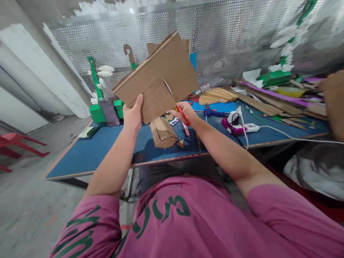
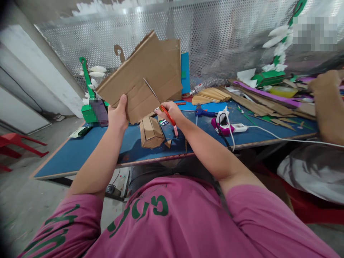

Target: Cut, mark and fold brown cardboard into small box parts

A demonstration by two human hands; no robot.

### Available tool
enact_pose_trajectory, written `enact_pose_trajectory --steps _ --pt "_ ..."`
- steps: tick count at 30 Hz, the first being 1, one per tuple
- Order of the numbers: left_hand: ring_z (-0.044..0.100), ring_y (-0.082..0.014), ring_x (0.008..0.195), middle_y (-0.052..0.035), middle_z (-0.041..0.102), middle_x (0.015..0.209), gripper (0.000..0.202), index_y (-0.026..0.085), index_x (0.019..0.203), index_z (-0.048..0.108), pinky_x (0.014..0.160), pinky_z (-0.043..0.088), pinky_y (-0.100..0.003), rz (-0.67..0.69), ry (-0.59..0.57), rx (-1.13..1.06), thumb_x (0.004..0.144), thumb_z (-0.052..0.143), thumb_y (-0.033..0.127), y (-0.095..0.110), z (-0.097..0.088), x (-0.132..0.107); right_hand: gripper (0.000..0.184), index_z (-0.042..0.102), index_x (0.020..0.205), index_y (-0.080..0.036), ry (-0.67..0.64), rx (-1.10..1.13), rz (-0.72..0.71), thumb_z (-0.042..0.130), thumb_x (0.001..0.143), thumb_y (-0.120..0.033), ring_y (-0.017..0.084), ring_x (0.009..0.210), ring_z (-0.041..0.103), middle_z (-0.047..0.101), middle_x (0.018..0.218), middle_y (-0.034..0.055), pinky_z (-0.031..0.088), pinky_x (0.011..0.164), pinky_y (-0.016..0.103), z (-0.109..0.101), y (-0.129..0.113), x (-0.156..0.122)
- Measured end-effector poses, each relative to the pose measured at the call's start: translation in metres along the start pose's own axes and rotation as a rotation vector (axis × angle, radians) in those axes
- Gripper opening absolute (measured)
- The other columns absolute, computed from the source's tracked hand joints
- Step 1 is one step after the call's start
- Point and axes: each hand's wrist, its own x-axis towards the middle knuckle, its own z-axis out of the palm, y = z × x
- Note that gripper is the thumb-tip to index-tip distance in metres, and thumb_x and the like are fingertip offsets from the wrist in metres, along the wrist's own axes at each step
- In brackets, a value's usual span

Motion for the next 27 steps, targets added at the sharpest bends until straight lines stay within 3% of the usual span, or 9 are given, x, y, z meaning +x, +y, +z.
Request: enact_pose_trajectory --steps 9,27 --pt "0.067 -0.0347 0.145 -0.0134 0.077 0.141 0.071 0.022 0.126 0.079 0.130 0.050 -0.054 0.041 -0.035 -0.001 0.076 0.093 0.071 0.005 0.000 0.000 0.036 0.046 0.061 -0.021 0.096 -0.183 -0.008 0.068 0.088 -0.030 0.012 0.062 0.039 0.040 0.061 -0.0037 0.029 0.059 0.030 0.002 -0.005 0.001" --pt "0.067 -0.0351 0.145 -0.0132 0.078 0.139 0.071 0.022 0.122 0.079 0.130 0.050 -0.055 -0.005 -0.031 -0.040 0.074 0.095 0.071 0.003 0.000 0.001 0.040 0.041 0.061 -0.023 0.101 -0.199 -0.117 0.062 0.094 -0.028 0.013 0.063 0.038 0.038 0.061 -0.0038 0.028 0.062 0.032 0.003 -0.005 -0.001"
